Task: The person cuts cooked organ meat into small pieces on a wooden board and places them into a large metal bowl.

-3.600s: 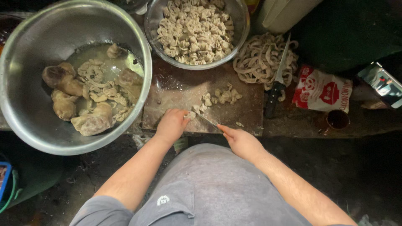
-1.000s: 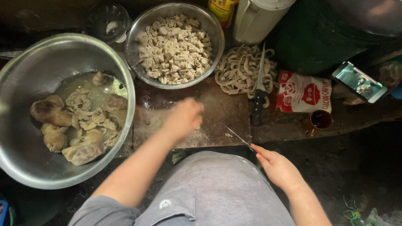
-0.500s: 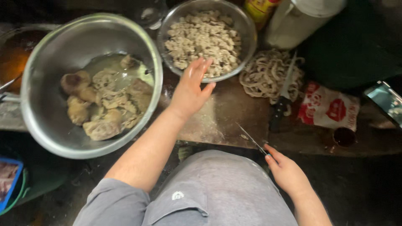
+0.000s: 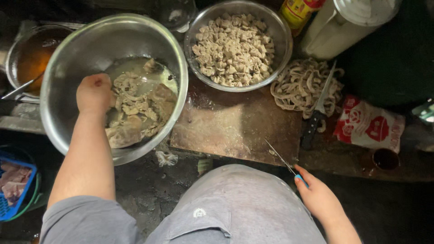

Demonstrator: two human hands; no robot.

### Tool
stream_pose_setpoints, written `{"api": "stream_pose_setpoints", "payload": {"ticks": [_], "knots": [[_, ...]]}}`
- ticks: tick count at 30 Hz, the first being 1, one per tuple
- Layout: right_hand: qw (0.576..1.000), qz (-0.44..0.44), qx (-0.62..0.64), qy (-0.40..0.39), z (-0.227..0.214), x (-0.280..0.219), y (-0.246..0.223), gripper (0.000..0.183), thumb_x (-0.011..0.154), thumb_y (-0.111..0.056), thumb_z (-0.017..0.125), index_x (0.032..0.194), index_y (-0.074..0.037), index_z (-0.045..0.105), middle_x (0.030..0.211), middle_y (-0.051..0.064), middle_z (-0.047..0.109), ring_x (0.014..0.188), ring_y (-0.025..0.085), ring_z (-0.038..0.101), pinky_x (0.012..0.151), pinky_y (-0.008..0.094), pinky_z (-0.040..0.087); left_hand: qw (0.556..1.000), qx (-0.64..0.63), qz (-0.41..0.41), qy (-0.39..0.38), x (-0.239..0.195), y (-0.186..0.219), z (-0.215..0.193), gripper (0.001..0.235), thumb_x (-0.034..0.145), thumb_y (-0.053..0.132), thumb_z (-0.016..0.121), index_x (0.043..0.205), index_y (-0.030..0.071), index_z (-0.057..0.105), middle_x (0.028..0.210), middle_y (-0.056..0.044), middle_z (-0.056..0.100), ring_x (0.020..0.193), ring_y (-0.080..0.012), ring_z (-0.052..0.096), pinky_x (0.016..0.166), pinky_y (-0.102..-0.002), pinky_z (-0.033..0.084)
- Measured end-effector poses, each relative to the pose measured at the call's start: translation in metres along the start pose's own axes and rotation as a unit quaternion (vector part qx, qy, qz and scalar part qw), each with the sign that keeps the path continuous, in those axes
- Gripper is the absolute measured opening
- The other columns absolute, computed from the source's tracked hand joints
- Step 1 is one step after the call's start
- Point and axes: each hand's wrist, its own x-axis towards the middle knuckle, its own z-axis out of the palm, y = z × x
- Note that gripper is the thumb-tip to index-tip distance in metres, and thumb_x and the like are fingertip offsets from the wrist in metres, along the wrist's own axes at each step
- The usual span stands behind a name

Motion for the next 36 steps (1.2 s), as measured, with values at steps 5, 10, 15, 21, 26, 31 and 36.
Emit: {"api": "stream_pose_setpoints", "payload": {"ticks": [5,10,15,21,26,31,36], "knots": [[1.0,0.01,-0.014,-0.001,-0.003,-0.002,-0.006,0.052,0.097,-0.04,0.054,0.147,-0.028,0.056,0.128,0.014,0.072,0.12,0.031,0.069,0.1,0.038,0.053,0.978,0.08,0.191,0.016,0.06,-0.044,0.059,0.03,0.093,0.027,0.069,0.115,0.007,0.076,0.11,-0.02,0.073,0.104,-0.0369,0.069,0.09,-0.046,0.053],[0.999,0.032,-0.019,-0.004,-0.004,-0.008,-0.013,0.052,0.096,-0.04,0.055,0.147,-0.03,0.055,0.127,0.014,0.073,0.117,0.03,0.071,0.099,0.038,0.055,0.92,0.358,0.153,-0.049,0.082,-0.044,0.098,0.048,0.102,0.044,0.06,0.122,0.004,0.075,0.121,-0.026,0.072,0.111,-0.0451,0.068,0.092,-0.055,0.053],[0.999,0.028,-0.028,0.01,-0.006,-0.018,-0.013,0.051,0.097,-0.04,0.054,0.147,-0.032,0.054,0.129,0.012,0.07,0.119,0.03,0.067,0.098,0.039,0.054,0.906,0.394,-0.062,-0.144,0.075,-0.022,0.107,0.086,0.087,0.066,0.066,0.145,0.006,0.052,0.158,-0.021,0.036,0.139,-0.0439,0.039,0.104,-0.063,0.039],[0.998,0.049,-0.03,0.001,-0.01,-0.028,-0.017,0.051,0.097,-0.04,0.052,0.148,-0.034,0.051,0.125,0.011,0.072,0.115,0.029,0.069,0.096,0.038,0.055,0.884,0.44,0.104,-0.121,0.076,-0.021,0.108,0.086,0.087,0.064,0.069,0.145,0.002,0.053,0.154,-0.026,0.041,0.141,-0.0427,0.038,0.109,-0.063,0.032],[1.0,0.02,-0.016,0.013,-0.01,-0.026,-0.011,0.051,0.097,-0.039,0.053,0.147,-0.031,0.052,0.126,0.011,0.072,0.115,0.029,0.069,0.096,0.038,0.055,0.996,0.01,-0.026,-0.082,0.08,-0.014,0.08,0.06,0.089,0.043,0.067,0.132,0.003,0.058,0.135,-0.021,0.05,0.122,-0.0364,0.047,0.1,-0.053,0.041],[1.0,-0.003,0.012,0.016,-0.002,-0.014,0.0,0.051,0.096,-0.039,0.055,0.146,-0.028,0.056,0.13,0.012,0.071,0.12,0.029,0.068,0.099,0.038,0.053,0.938,-0.304,-0.129,-0.102,0.048,0.017,0.02,0.035,0.093,0.026,0.062,0.119,0.003,0.061,0.114,-0.014,0.059,0.1,-0.0266,0.056,0.088,-0.043,0.05],[1.0,-0.021,-0.003,0.01,0.001,0.002,0.003,0.051,0.097,-0.039,0.055,0.146,-0.027,0.056,0.133,0.012,0.07,0.124,0.029,0.067,0.103,0.037,0.052,0.862,-0.481,-0.08,-0.138,0.009,0.051,-0.032,0.016,0.095,0.01,0.057,0.108,0.003,0.062,0.096,-0.008,0.065,0.084,-0.0194,0.064,0.081,-0.036,0.06]]}}
